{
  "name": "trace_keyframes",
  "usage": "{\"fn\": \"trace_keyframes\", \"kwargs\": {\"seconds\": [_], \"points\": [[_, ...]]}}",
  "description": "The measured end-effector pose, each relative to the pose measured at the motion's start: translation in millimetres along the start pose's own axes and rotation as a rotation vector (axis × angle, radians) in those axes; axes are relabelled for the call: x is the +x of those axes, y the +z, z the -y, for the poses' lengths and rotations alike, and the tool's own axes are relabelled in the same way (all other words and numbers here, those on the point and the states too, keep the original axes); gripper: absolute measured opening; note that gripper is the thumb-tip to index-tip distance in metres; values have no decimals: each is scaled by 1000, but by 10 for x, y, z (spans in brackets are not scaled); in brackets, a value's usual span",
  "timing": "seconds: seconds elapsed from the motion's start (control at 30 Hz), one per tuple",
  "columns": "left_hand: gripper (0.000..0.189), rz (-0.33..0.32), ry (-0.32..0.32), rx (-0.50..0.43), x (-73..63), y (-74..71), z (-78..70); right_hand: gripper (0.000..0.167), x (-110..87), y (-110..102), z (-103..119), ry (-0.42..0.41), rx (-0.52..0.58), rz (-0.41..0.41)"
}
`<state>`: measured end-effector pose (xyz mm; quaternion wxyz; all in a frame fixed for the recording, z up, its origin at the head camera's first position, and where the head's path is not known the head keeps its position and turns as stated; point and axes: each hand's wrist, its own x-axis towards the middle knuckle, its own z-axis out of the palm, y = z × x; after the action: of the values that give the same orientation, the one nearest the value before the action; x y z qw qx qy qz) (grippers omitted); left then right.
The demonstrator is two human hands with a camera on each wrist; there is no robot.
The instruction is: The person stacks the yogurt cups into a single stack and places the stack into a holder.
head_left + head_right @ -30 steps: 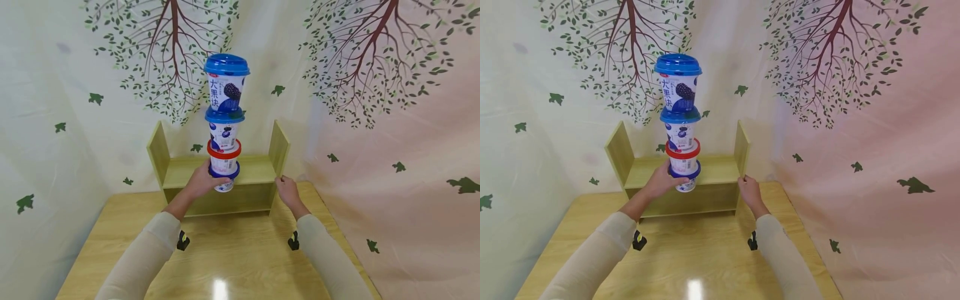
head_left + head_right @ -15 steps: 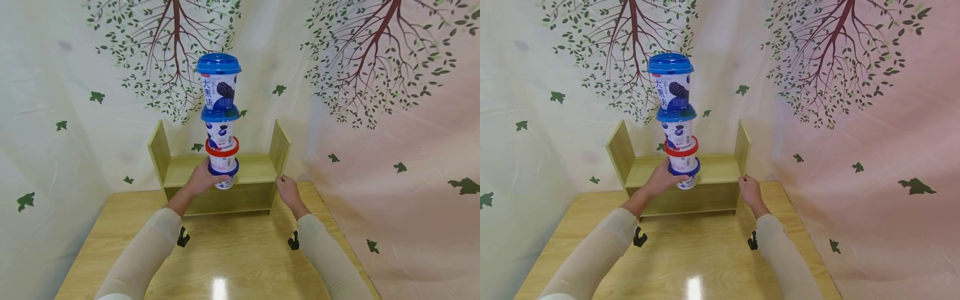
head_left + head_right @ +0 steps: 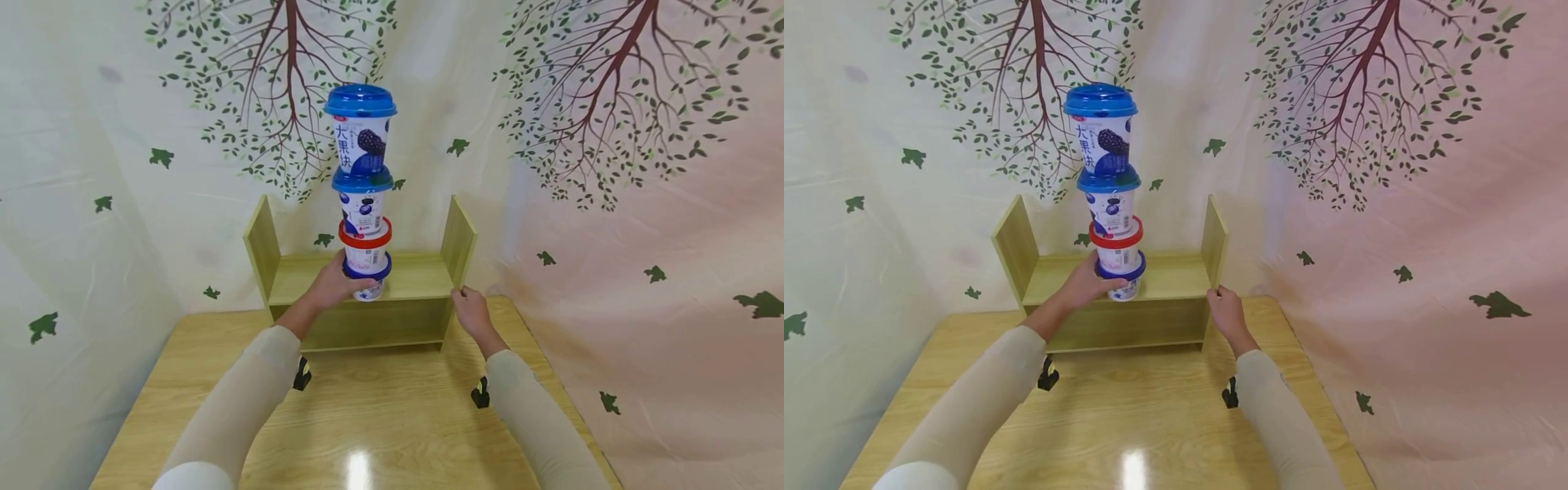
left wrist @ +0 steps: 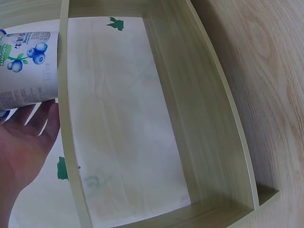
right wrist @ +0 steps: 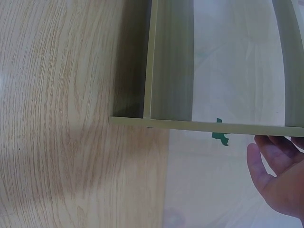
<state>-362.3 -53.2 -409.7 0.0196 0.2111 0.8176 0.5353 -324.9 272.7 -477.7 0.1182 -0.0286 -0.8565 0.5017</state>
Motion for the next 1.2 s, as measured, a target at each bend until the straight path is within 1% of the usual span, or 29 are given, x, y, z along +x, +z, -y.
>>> {"fn": "trace_keyframes", "kwargs": {"seconds": [0.17,0.33,0.43,0.67,0.8,1.2], "points": [[99,12,-33,-15,55,-25,13,41,-6,-5,7,5,-3,10],[99,18,-32,-52,103,-49,0,40,-14,-7,36,12,-2,4],[101,13,-43,-69,114,-65,-9,41,-6,-5,45,7,-12,-1],[108,-18,-113,-96,152,-85,45,42,32,-5,34,5,-10,5],[106,-28,-119,-114,152,-77,57,41,26,-9,42,5,-8,13],[99,-37,-113,-130,143,-46,46,41,6,-10,8,-2,-22,10]]}}
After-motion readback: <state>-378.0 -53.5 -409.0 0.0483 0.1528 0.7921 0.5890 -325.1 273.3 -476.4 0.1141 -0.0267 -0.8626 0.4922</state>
